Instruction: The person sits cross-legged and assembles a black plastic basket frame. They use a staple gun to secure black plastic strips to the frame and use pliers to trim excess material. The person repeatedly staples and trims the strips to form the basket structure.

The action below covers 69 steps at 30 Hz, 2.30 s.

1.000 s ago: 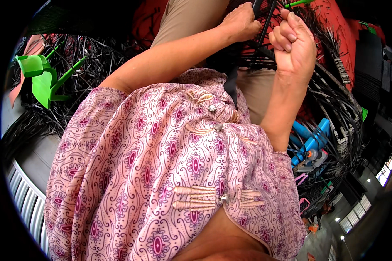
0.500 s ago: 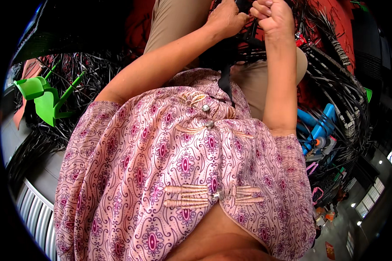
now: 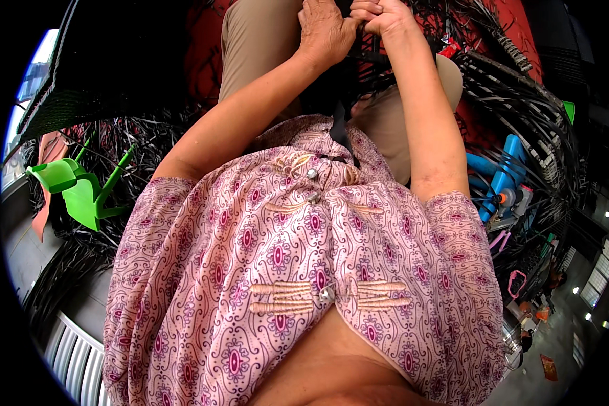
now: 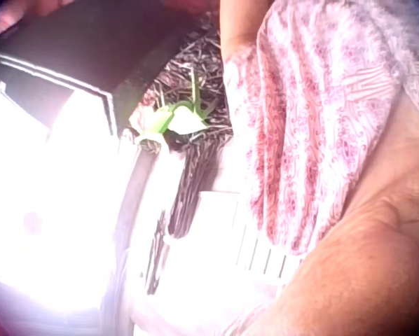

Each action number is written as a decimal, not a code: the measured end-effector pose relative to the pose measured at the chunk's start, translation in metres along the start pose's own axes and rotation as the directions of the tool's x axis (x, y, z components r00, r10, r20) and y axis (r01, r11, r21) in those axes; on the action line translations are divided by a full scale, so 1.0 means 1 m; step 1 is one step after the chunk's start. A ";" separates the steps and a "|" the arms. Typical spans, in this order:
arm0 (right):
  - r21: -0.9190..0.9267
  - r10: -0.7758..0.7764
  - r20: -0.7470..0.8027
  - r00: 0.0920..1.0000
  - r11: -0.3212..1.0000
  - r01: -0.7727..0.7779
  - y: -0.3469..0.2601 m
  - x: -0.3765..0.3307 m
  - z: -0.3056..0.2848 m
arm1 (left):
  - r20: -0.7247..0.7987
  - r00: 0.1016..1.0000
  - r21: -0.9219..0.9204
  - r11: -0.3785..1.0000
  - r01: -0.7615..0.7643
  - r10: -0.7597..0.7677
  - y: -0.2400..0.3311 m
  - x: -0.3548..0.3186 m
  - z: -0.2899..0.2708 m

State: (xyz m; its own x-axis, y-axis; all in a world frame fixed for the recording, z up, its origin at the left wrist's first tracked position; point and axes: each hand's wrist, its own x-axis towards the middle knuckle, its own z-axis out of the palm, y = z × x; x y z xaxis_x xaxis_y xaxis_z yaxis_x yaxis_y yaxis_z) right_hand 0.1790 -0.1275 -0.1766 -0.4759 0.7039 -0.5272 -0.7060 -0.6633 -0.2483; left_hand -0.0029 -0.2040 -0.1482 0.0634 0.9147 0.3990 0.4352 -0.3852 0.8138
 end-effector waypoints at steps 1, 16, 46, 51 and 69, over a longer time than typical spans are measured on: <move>0.010 0.005 -0.003 1.000 1.000 -0.005 -0.002 0.003 -0.002 | 0.010 0.998 -0.022 0.998 -0.058 0.058 -0.002 0.002 -0.002; -0.255 -0.307 -0.286 0.908 0.937 0.236 0.028 0.058 -0.031 | 0.124 0.877 -0.036 0.886 -0.463 0.464 -0.006 0.005 -0.033; -0.711 -0.982 0.128 0.141 0.009 0.703 0.054 -0.073 0.060 | 0.812 0.385 -0.090 0.747 -0.659 0.438 -0.005 0.044 -0.048; -0.922 -0.950 0.277 0.143 -0.220 0.319 0.139 -0.132 0.032 | 0.891 0.257 -0.121 0.742 -0.660 0.374 -0.010 0.058 -0.027; -0.526 -0.521 0.795 0.311 -0.847 -0.074 0.181 -0.093 0.021 | 0.960 0.271 0.049 0.916 -0.398 0.066 0.018 0.064 -0.030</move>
State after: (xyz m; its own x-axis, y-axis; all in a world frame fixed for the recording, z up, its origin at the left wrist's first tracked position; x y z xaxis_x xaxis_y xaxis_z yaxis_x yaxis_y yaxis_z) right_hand 0.0841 -0.3075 -0.1553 -0.1972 0.7664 0.6113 0.9094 0.3760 -0.1779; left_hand -0.0180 -0.1559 -0.0953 0.9083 0.3397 -0.2442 0.4180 -0.7106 0.5660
